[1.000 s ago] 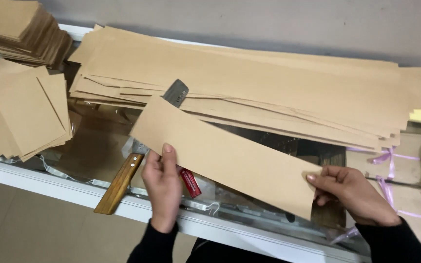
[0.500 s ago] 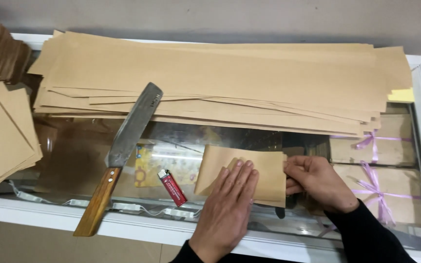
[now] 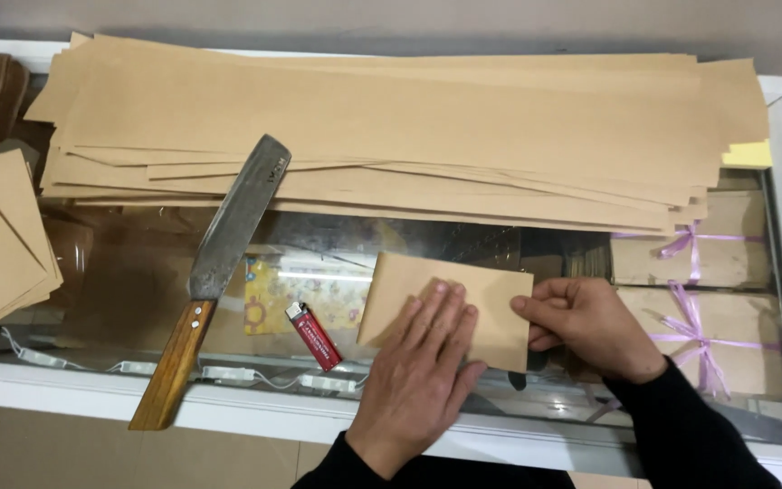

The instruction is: The person takes long strips of brown paper, folds them into smaller rectangular shapes, and uses the flat side of a large knife to press and sharpen the creases.

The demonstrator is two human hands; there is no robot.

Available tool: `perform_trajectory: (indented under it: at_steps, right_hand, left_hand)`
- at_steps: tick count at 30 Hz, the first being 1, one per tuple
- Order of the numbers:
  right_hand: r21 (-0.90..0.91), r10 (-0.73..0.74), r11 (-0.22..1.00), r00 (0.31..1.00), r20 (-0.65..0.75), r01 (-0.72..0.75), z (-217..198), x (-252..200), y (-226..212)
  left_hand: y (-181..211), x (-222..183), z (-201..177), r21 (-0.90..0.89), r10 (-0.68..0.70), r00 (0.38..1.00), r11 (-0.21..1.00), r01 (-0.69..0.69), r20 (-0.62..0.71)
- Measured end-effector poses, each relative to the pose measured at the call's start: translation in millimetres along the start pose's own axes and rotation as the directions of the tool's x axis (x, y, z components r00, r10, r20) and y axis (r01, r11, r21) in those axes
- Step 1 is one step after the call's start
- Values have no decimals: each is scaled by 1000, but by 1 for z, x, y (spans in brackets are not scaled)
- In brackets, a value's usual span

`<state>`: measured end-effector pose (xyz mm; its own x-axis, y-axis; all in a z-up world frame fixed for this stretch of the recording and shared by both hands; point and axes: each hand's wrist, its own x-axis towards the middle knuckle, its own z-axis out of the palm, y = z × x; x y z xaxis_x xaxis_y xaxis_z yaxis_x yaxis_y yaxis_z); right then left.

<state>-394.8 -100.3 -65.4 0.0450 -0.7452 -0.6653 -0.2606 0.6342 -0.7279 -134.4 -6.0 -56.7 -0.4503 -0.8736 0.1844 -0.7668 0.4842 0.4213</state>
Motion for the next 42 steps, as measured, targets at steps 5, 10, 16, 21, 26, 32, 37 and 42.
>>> perform_trajectory:
  at_steps: [5,10,16,21,26,32,37,42]
  right_hand:
    - [-3,18,1000,1000,6,-18,-3,-1,-2]
    - [74,28,997,998,64,-33,-5,-1,-2]
    - [62,44,997,996,78,-49,-4,-5,-10]
    - [100,62,993,995,79,-69,-5,-7,-11]
    - [72,60,995,994,88,-67,-5,-8,-13]
    - [96,38,994,993,110,-49,-9,-3,-5]
    - [94,40,994,993,108,-50,-10,0,-1]
    - [66,59,996,992,110,-66,-8,-3,-8]
  left_hand:
    - [-36,-19,-8,525,-125,991,841,133,-50]
    - [-57,-37,-28,275,-182,983,944,181,-20]
    - [-56,-34,-34,119,-180,981,975,187,-70]
    - [-57,-32,-35,148,-171,983,973,178,-63]
    - [-57,-32,-35,166,-170,983,970,179,-67]
    - [-57,-31,-35,165,-168,983,970,178,-71]
    - [-56,-31,-34,185,-170,983,966,179,-62]
    - [-56,-31,-35,192,-170,983,965,180,-69]
